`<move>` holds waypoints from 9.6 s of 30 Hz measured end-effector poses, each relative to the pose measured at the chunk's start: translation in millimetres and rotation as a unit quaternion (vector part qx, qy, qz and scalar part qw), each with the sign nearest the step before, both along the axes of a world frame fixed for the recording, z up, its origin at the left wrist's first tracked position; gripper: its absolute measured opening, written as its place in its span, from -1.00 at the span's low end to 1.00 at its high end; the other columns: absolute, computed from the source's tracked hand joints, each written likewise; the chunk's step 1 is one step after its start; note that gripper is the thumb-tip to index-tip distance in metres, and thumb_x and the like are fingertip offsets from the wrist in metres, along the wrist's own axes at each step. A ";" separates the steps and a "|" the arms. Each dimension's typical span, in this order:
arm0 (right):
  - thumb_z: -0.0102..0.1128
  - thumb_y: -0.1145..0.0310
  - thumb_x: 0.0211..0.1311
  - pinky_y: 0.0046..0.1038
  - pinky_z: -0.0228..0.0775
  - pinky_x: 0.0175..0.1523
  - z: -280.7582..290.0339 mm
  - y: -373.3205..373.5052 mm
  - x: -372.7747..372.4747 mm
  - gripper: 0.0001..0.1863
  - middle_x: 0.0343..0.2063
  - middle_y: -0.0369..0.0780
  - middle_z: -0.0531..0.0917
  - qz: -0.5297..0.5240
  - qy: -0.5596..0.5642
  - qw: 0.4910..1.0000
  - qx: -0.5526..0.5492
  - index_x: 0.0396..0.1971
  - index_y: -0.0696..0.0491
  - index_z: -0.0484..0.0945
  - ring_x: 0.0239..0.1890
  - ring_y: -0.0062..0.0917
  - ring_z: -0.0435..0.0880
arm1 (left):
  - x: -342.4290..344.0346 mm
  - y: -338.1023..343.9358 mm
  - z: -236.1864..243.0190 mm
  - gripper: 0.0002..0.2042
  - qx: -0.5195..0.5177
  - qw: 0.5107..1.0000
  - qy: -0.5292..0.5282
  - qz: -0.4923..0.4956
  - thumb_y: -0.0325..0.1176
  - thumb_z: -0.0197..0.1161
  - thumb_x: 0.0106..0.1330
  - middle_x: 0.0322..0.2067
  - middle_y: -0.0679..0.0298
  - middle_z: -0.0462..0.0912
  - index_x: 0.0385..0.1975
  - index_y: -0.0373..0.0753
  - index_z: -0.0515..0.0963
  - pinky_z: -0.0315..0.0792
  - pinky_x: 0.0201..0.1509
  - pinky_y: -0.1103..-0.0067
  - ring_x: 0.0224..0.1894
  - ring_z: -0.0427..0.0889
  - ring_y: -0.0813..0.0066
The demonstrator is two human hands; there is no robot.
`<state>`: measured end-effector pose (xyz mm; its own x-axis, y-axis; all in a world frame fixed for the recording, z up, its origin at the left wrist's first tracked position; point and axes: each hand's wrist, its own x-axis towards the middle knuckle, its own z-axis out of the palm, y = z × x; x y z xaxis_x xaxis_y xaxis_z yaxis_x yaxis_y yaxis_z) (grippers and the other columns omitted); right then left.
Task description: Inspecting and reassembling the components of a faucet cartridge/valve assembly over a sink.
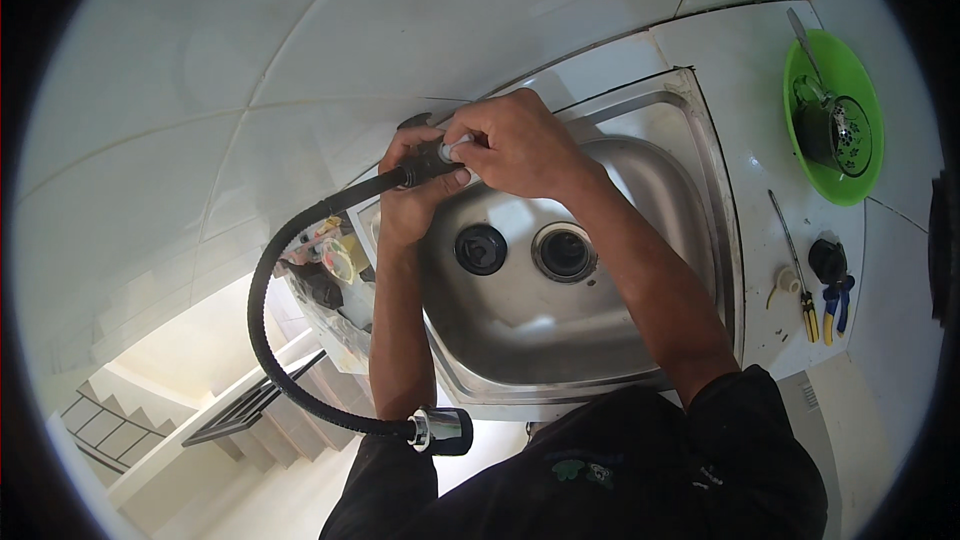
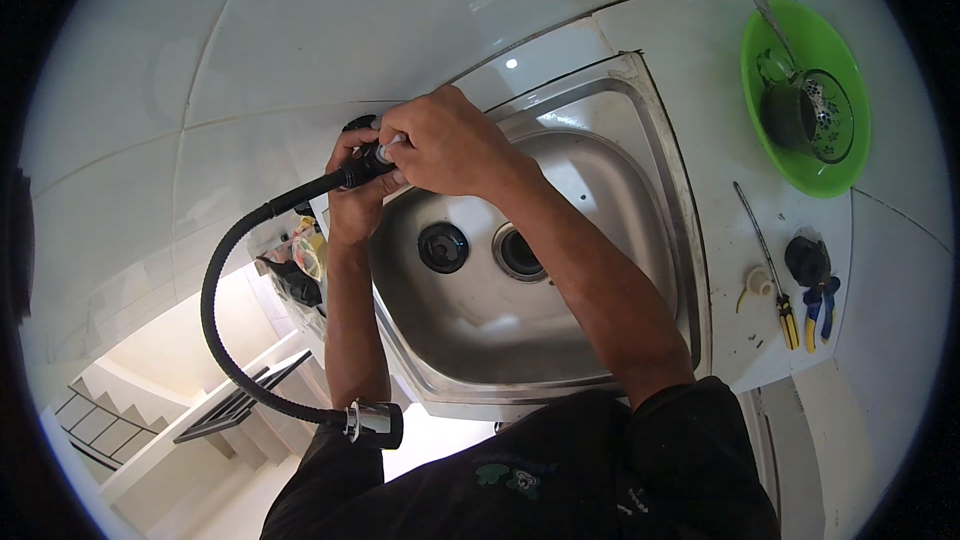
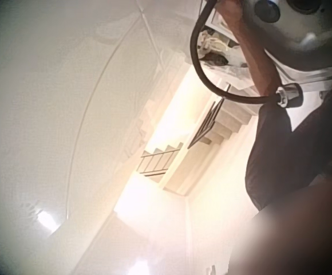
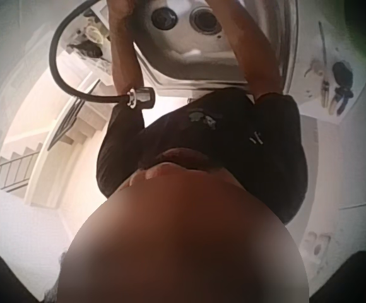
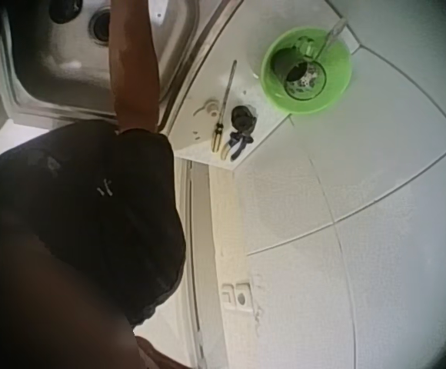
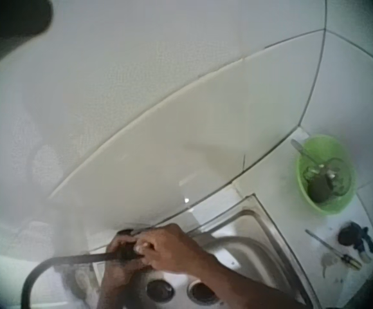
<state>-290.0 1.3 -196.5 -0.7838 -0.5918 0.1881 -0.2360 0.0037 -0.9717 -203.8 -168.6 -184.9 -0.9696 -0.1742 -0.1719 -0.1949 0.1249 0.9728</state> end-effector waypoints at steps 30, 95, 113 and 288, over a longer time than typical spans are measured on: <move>0.30 0.45 -0.03 -0.54 0.31 -0.48 0.5 15.9 -10.6 -0.89 -0.68 -0.27 0.57 0.014 -0.086 0.996 -0.016 -0.46 0.15 0.63 -0.61 -0.66 0.50 | 0.9 1.1 -3.4 -0.54 -0.001 1.000 0.012 0.014 -0.59 0.46 -0.13 -0.35 0.31 0.56 -0.17 -0.28 0.44 0.39 -0.15 0.61 -0.27 0.49 0.57; 0.25 0.43 -0.02 -0.51 0.35 -0.45 -27.0 32.6 -24.5 -0.87 -0.68 -0.22 0.57 -0.014 -0.205 0.971 -0.119 -0.47 0.18 0.61 -0.62 -0.60 0.50 | 11.0 18.5 -20.1 -0.69 0.302 0.927 0.099 0.198 -0.04 -0.01 0.35 -0.01 -0.16 0.51 -0.26 -0.17 0.46 0.39 0.22 0.13 0.03 0.57 0.05; 0.22 0.53 0.09 -0.72 0.20 -0.59 -20.4 32.2 -22.5 -0.90 -0.65 -0.36 0.53 -0.023 -0.197 0.974 -0.105 -0.35 0.14 0.60 -0.64 -0.80 0.44 | -4.3 47.2 -22.5 -0.69 0.493 0.782 0.125 0.361 -0.04 0.05 0.32 -0.12 -0.22 0.54 -0.41 -0.19 0.45 0.43 0.17 0.15 -0.09 0.62 0.01; 0.22 0.59 0.10 -0.68 0.40 -0.41 -22.2 35.6 -22.2 -0.85 -0.51 -0.30 0.60 0.059 -0.241 0.964 -0.096 -0.29 0.18 0.56 -0.51 -0.72 0.55 | 5.1 44.8 -47.5 -0.59 0.490 0.819 0.179 0.237 0.16 -0.06 0.35 -0.19 -0.03 0.56 -0.20 -0.10 0.36 0.60 -0.09 0.27 -0.20 0.63 0.19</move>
<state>-312.2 36.8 -218.7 -0.7370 -0.6727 -0.0658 0.2551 -0.1867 -0.9487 -198.6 -123.9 -232.4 -0.8518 -0.4942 -0.1739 0.3245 -0.7582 0.5656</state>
